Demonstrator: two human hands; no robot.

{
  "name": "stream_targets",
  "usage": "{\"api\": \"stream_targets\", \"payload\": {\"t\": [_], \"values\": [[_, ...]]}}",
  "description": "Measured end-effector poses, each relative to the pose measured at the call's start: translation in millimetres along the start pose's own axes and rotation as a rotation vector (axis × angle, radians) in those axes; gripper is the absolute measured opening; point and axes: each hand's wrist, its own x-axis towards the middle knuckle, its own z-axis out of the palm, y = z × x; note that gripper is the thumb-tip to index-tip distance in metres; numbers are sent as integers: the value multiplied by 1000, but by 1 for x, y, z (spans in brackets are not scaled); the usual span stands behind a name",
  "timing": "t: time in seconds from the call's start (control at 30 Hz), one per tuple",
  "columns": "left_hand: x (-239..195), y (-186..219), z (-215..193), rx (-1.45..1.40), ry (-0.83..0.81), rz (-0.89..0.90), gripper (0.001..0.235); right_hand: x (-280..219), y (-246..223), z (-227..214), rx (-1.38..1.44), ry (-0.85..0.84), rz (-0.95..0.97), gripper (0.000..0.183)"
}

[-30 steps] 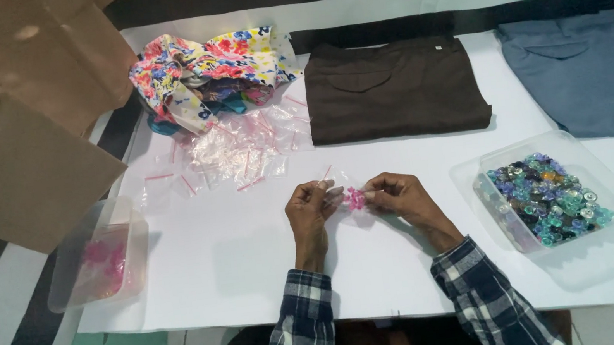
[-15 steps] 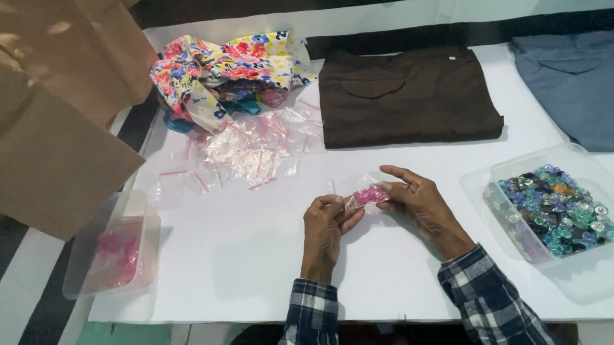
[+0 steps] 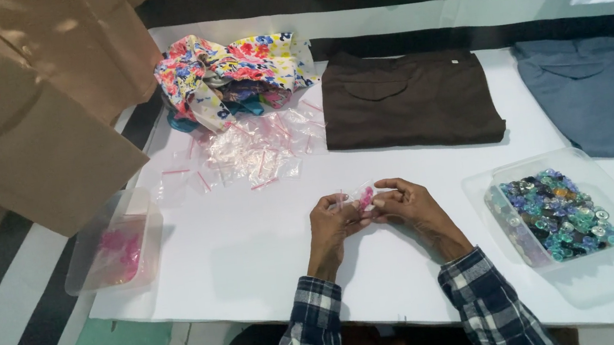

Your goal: The person picks small pink beads from a container, places them on a white table, and then puts them into small clear plastic bags. The person repeats this process multiple times, handling the beads and bags by hand.

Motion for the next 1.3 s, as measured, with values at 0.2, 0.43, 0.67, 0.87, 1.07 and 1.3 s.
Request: {"api": "stream_targets", "payload": {"t": [0.2,0.43,0.67,0.87,1.07,1.3], "values": [[2,-6,2,31,-12,70,66,-12,-18,9,33,55,-4,45],[8,-8,-3,19,-12,79,69,-6,-12,3,-15,1,24,64],[5,-6,-5,-3,-4,76,80,-6,-11,1,-90,31,6,38],[11,-14,-7,-53,-23,132,74,-6,-10,1,-65,-14,-10,41],[3,-7,-2,-53,11,106,67,-4,-6,-1,-42,0,-4,36],[11,-2,-4,-13,39,32,54,-15,-19,5,-45,-7,3,37]]}}
